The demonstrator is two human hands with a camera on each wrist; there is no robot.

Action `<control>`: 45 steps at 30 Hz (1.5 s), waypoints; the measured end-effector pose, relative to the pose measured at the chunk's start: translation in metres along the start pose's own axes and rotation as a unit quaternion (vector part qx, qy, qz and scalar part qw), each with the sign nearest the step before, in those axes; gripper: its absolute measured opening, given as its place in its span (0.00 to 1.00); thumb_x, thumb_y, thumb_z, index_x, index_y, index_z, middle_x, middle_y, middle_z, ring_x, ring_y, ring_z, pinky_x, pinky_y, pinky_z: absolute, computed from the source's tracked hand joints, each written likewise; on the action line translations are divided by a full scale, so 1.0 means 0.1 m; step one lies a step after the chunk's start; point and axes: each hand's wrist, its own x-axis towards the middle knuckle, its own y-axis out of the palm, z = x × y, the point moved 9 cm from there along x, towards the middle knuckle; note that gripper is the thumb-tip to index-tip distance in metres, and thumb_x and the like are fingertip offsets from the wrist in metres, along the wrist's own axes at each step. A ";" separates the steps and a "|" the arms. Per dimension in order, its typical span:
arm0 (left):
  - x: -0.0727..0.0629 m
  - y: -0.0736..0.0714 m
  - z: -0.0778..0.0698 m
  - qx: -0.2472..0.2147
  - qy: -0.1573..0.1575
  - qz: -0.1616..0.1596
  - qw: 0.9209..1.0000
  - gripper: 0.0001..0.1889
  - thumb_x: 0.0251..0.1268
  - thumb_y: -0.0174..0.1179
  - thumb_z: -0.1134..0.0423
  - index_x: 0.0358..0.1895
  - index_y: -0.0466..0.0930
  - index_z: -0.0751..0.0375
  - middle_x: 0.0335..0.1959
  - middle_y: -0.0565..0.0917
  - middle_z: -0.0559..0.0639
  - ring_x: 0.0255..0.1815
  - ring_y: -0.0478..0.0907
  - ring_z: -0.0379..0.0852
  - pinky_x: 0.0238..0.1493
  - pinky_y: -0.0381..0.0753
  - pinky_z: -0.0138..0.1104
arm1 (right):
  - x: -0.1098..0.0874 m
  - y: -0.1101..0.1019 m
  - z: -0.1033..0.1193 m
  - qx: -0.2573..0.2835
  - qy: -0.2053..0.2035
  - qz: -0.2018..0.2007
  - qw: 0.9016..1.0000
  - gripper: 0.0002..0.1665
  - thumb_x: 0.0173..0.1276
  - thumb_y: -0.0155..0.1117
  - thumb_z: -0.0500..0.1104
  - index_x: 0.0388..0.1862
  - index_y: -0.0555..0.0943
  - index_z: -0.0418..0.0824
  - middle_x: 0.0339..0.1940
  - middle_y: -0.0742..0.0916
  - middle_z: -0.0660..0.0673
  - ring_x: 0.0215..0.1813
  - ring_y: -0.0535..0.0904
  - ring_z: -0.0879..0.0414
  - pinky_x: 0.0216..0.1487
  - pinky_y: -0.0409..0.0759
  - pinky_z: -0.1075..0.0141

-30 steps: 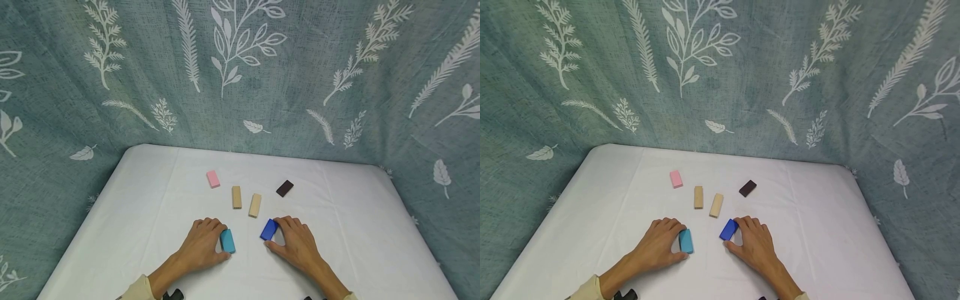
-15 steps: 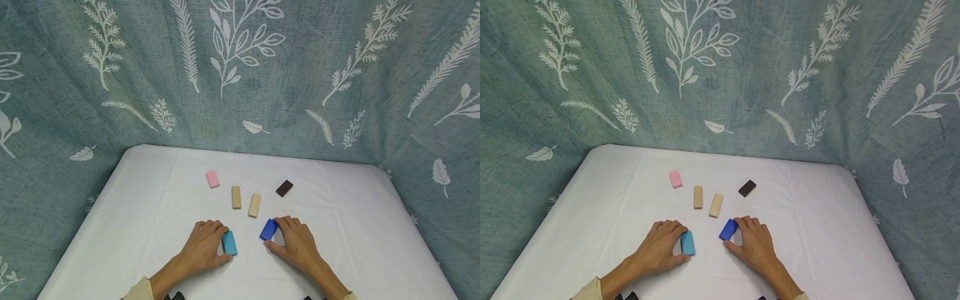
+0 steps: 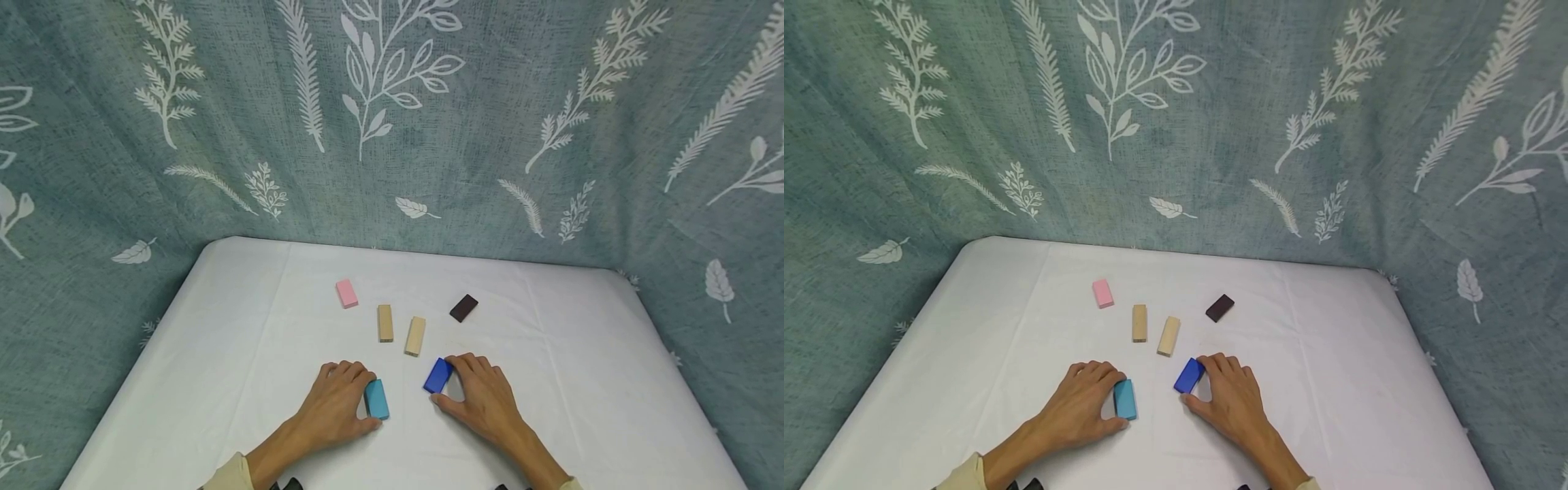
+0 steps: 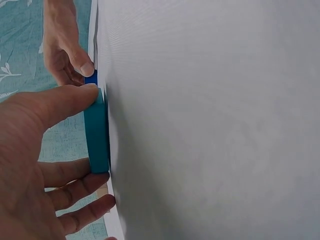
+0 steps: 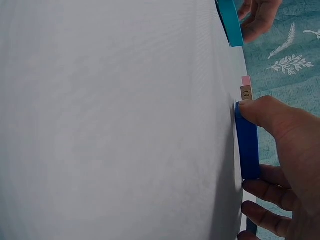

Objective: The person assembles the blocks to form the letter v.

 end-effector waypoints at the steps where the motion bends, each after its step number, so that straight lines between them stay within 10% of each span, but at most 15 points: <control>1: 0.00 0.00 0.00 0.000 0.000 -0.001 1.000 0.32 0.53 0.73 0.39 0.55 0.82 0.56 0.49 0.81 0.47 0.55 0.76 0.50 0.60 0.69 0.53 | 0.00 0.00 0.00 -0.001 0.000 0.000 1.000 0.43 0.53 0.76 0.67 0.59 0.81 0.41 0.52 0.84 0.45 0.54 0.79 0.46 0.47 0.75 0.54; 45: 0.01 0.02 0.00 0.009 0.001 -0.007 1.000 0.33 0.50 0.74 0.38 0.53 0.83 0.57 0.48 0.81 0.47 0.53 0.77 0.49 0.56 0.72 0.51 | -0.01 0.01 0.00 0.000 0.016 0.013 1.000 0.43 0.52 0.77 0.67 0.59 0.82 0.42 0.52 0.85 0.46 0.54 0.78 0.47 0.49 0.73 0.53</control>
